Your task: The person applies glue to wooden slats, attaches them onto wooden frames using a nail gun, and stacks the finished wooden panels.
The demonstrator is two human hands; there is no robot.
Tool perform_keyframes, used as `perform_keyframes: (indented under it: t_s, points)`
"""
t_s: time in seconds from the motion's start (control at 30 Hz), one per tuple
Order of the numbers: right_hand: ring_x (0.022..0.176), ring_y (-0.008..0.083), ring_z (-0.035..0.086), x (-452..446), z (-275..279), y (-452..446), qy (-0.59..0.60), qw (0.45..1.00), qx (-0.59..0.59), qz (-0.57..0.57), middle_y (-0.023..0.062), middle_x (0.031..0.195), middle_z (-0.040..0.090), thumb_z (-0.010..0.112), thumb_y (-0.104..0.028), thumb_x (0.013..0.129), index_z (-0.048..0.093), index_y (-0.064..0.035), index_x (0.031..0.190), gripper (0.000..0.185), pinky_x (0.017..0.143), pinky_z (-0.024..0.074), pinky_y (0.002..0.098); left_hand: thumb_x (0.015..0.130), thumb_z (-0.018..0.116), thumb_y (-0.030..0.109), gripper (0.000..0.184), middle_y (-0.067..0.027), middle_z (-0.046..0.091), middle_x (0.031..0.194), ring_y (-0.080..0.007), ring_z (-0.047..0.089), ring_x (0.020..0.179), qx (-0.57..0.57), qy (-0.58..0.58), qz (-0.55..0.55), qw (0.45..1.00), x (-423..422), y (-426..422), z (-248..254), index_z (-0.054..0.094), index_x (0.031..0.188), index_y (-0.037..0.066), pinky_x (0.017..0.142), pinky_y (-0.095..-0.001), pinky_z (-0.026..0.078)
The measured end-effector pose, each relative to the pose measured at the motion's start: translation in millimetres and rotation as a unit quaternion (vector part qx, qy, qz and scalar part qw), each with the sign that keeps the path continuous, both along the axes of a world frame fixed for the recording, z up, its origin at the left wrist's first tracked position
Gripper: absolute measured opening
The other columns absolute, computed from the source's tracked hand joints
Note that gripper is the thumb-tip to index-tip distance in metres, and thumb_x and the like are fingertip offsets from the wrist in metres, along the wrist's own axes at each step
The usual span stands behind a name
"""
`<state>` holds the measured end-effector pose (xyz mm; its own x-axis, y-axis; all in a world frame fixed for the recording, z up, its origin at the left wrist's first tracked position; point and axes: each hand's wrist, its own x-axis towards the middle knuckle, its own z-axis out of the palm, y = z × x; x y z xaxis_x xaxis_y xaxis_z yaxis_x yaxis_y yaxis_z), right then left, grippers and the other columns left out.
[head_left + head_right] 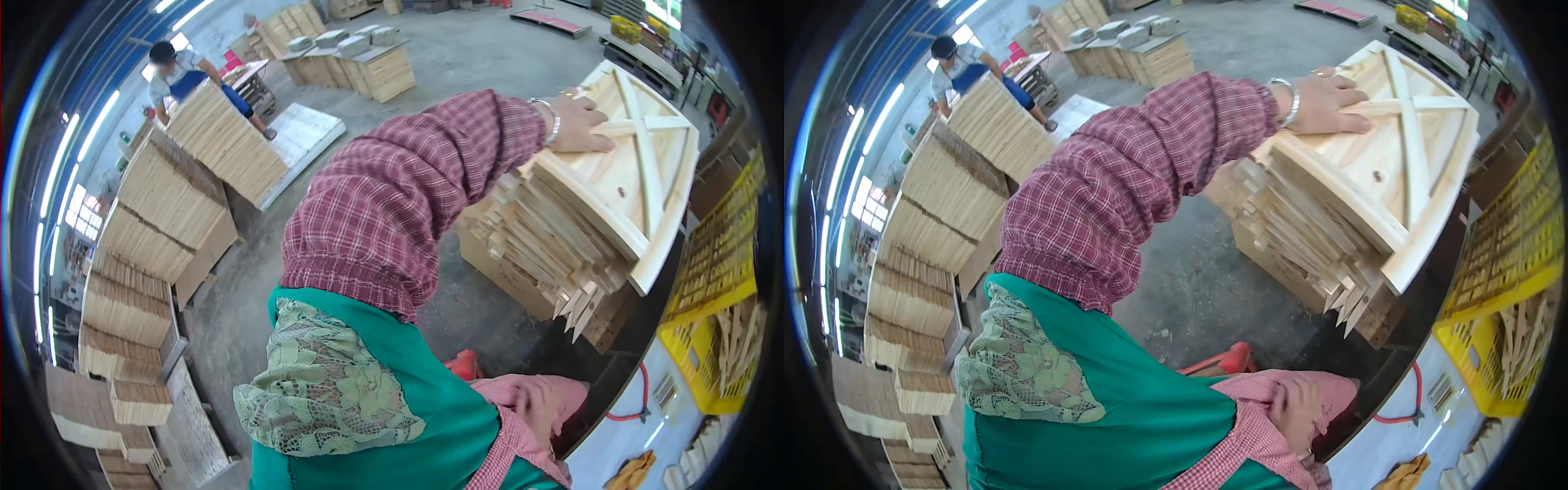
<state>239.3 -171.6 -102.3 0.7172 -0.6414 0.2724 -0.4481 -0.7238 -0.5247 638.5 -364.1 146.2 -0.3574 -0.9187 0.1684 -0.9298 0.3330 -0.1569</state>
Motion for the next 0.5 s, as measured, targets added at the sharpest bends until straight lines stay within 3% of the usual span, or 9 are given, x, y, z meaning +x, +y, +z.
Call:
perform_keyframes:
  t_s: [0.1, 0.2, 0.37, 0.47, 0.5]
  points:
    - [0.095, 0.0338, 0.056, 15.8, -23.3, -0.3, -0.028, 0.995, 0.025, 0.087, 0.0143, 0.095, 0.061, 0.062, -0.012, 0.078, 0.062, -0.0055, 0.092, 0.015, 0.090, 0.0414, 0.0470, 0.090, 0.033, 0.060, 0.071, -0.0183, 0.039, 0.141, -0.0364, 0.033, 0.130, 0.001, 0.079, 0.034, 0.996, -6.4, -1.4, -2.9, 0.041, 0.137, 0.008, 0.111, -0.0422, 0.022]
    - [0.091, 0.0361, 0.058, 5.4, -43.1, 0.7, -0.034, 0.970, 0.221, 0.096, 0.0170, 0.090, 0.062, 0.060, -0.015, 0.081, 0.063, -0.0034, 0.090, 0.015, 0.084, 0.0447, 0.0445, 0.091, 0.034, 0.060, 0.071, -0.0186, 0.040, 0.140, -0.0361, 0.034, 0.129, 0.003, 0.117, 0.070, 0.991, -1.5, 10.7, 11.3, 0.041, 0.137, 0.007, 0.110, -0.0420, 0.022]
    - [0.084, 0.0378, 0.058, 0.1, -28.8, 0.2, 0.006, 0.971, 0.229, 0.065, 0.0193, 0.083, 0.062, 0.059, -0.017, 0.082, 0.062, -0.0005, 0.086, 0.018, 0.078, 0.0466, 0.0444, 0.091, 0.036, 0.060, 0.072, -0.0192, 0.041, 0.139, -0.0334, 0.033, 0.129, 0.006, 0.134, 0.067, 0.989, -6.7, 6.9, 3.5, 0.042, 0.135, 0.004, 0.110, -0.0399, 0.023]
    - [0.081, 0.0373, 0.057, 2.4, -30.9, -7.4, 0.000, 0.991, 0.079, 0.106, 0.0197, 0.082, 0.061, 0.058, -0.019, 0.083, 0.060, 0.0005, 0.082, 0.020, 0.076, 0.0464, 0.0451, 0.091, 0.036, 0.060, 0.072, -0.0186, 0.042, 0.139, -0.0335, 0.034, 0.129, 0.002, 0.126, 0.065, 0.990, -3.1, 4.4, 5.9, 0.043, 0.135, 0.004, 0.110, -0.0398, 0.023]
    - [0.081, 0.0373, 0.057, 3.0, -32.3, -8.9, -0.003, 0.990, 0.089, 0.110, 0.0197, 0.082, 0.061, 0.058, -0.019, 0.083, 0.060, 0.0005, 0.082, 0.020, 0.076, 0.0464, 0.0451, 0.090, 0.035, 0.060, 0.073, -0.0182, 0.042, 0.139, -0.0335, 0.034, 0.129, 0.002, 0.129, 0.064, 0.990, -4.1, 4.8, 6.4, 0.043, 0.136, 0.004, 0.110, -0.0398, 0.023]
